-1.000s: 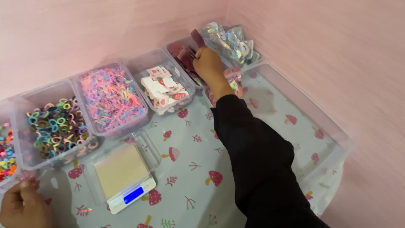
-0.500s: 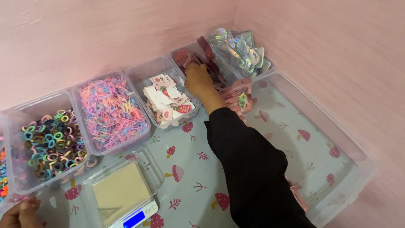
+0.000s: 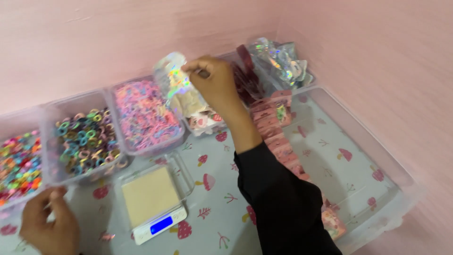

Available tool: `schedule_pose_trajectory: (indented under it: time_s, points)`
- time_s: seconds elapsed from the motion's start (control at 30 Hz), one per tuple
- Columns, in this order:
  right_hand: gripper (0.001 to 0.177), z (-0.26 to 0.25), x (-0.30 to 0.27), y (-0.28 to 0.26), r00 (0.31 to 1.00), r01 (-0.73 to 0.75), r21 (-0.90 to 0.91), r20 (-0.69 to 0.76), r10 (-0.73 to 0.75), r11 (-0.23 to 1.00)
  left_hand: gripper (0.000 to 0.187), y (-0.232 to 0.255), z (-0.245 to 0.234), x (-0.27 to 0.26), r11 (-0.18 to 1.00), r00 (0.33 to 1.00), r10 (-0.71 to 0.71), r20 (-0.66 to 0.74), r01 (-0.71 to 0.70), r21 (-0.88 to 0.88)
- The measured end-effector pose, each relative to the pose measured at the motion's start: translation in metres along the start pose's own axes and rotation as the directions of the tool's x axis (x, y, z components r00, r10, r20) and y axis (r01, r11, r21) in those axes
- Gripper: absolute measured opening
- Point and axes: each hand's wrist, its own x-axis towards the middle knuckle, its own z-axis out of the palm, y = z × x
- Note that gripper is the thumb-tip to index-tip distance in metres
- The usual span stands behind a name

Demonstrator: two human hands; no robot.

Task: Sorting and packing small hair accessories from various bins into individual plastic bags and occasionally using a digital scale.

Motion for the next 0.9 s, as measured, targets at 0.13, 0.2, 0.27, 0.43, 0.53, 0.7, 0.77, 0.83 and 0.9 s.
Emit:
schedule_pose_trajectory:
  time_s: [0.13, 0.2, 0.27, 0.43, 0.53, 0.7, 0.77, 0.83, 0.9]
  points:
    - [0.031, 0.046, -0.037, -0.028, 0.956, -0.208, 0.287, 0.263, 0.132, 0.935, 0.012, 0.059, -0.013, 0.034, 0.950, 0.986, 0.013, 0.164, 0.038, -0.309]
    - [0.043, 0.072, -0.047, -0.012, 0.943, -0.192, 0.373, 0.328, 0.065, 0.907, 0.017, 0.098, -0.016, 0.046, 0.908, 0.981, 0.014, 0.191, 0.068, -0.412]
    - [0.055, 0.096, -0.055, -0.005, 0.924, -0.183, 0.461, 0.382, -0.008, 0.869, 0.024, 0.126, -0.018, 0.058, 0.855, 0.976, 0.023, 0.216, 0.093, -0.510]
    - [0.039, 0.127, -0.067, -0.015, 0.867, -0.301, 0.511, 0.498, 0.008, 0.805, 0.086, 0.168, -0.022, 0.080, 0.881, 0.988, 0.028, 0.153, 0.048, -0.471]
    - [0.025, 0.130, -0.069, -0.032, 0.870, -0.283, 0.498, 0.493, 0.001, 0.819, 0.049, 0.142, -0.003, 0.079, 0.873, 1.000, -0.005, 0.015, 0.012, -0.488]
    - [0.015, 0.146, -0.065, -0.018, 0.925, -0.112, 0.482, 0.369, -0.086, 0.869, 0.026, 0.119, 0.006, 0.084, 0.872, 0.998, 0.056, -0.025, -0.061, -0.486]
    - [0.012, 0.144, -0.066, -0.028, 0.945, -0.028, 0.478, 0.299, -0.133, 0.878, 0.026, 0.116, 0.006, 0.085, 0.888, 0.994, 0.085, -0.070, -0.107, -0.447]
    - [0.025, 0.136, -0.071, -0.049, 0.799, -0.570, 0.521, 0.530, 0.283, 0.636, 0.022, 0.117, 0.006, 0.087, 0.933, 0.944, 0.210, -0.254, -0.271, -0.236]
    - [0.034, 0.129, -0.072, -0.062, 0.769, -0.598, 0.503, 0.581, 0.268, 0.624, 0.022, 0.111, 0.014, 0.083, 0.939, 0.930, 0.256, -0.262, -0.303, -0.160]
